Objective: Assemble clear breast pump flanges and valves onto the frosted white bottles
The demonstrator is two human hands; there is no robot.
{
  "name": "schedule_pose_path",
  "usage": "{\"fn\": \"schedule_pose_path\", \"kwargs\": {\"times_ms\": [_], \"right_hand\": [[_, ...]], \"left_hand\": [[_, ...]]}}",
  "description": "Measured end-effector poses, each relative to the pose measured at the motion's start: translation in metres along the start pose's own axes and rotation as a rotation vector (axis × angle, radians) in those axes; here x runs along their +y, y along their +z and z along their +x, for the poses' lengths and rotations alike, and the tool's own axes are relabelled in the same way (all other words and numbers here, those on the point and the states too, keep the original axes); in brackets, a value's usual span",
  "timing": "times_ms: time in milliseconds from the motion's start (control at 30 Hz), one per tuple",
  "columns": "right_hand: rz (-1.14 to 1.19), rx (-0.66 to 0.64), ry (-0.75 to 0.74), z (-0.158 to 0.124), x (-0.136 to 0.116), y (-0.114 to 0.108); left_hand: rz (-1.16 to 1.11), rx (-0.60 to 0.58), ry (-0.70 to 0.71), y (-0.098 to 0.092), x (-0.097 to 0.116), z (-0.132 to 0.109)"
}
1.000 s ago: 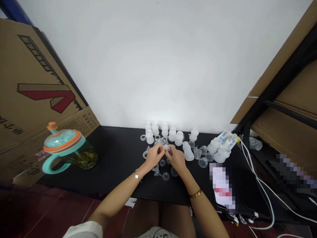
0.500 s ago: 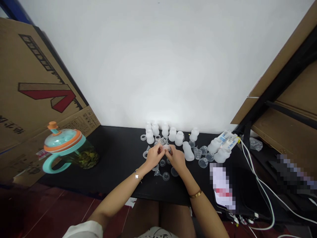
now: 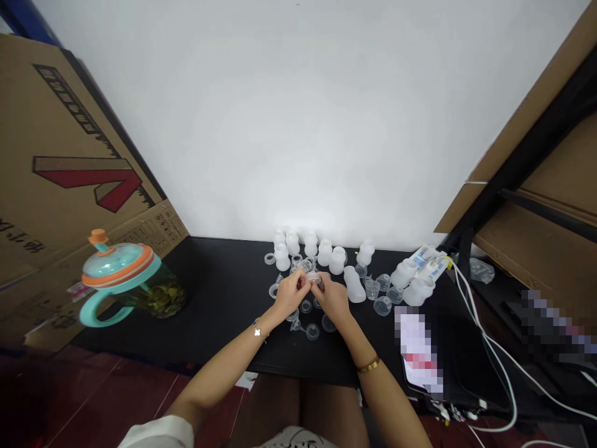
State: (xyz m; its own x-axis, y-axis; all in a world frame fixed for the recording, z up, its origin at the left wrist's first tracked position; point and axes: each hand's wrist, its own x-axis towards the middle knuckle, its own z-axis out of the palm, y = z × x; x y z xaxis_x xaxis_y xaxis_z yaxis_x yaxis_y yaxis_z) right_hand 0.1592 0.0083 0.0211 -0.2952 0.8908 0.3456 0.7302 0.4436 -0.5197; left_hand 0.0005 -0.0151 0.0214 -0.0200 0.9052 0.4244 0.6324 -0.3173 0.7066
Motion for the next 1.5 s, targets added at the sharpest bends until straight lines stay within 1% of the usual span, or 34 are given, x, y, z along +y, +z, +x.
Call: {"fn": "schedule_pose_path", "kwargs": {"times_ms": [200, 433, 800, 1067, 1500], "right_hand": [[0.012, 0.016, -0.012, 0.0, 0.002, 0.002], [0.067, 0.047, 0.0, -0.001, 0.004, 0.004], [0.18, 0.033, 0.017, -0.002, -0.006, -0.006], [0.162, 0.035, 0.022, -0.002, -0.006, -0.005], [0.162, 0.028, 0.021, -0.002, -0.007, -0.007]], "left_hand": [[0.002, 0.001, 0.004, 0.0, 0.001, 0.0], [0.014, 0.009, 0.054, 0.0, 0.0, -0.001], [0.034, 0.029, 0.064, 0.003, -0.001, 0.0], [0.044, 0.04, 0.07, 0.003, -0.002, -0.001], [0.011, 0.021, 0.057, -0.002, 0.004, -0.001]]}}
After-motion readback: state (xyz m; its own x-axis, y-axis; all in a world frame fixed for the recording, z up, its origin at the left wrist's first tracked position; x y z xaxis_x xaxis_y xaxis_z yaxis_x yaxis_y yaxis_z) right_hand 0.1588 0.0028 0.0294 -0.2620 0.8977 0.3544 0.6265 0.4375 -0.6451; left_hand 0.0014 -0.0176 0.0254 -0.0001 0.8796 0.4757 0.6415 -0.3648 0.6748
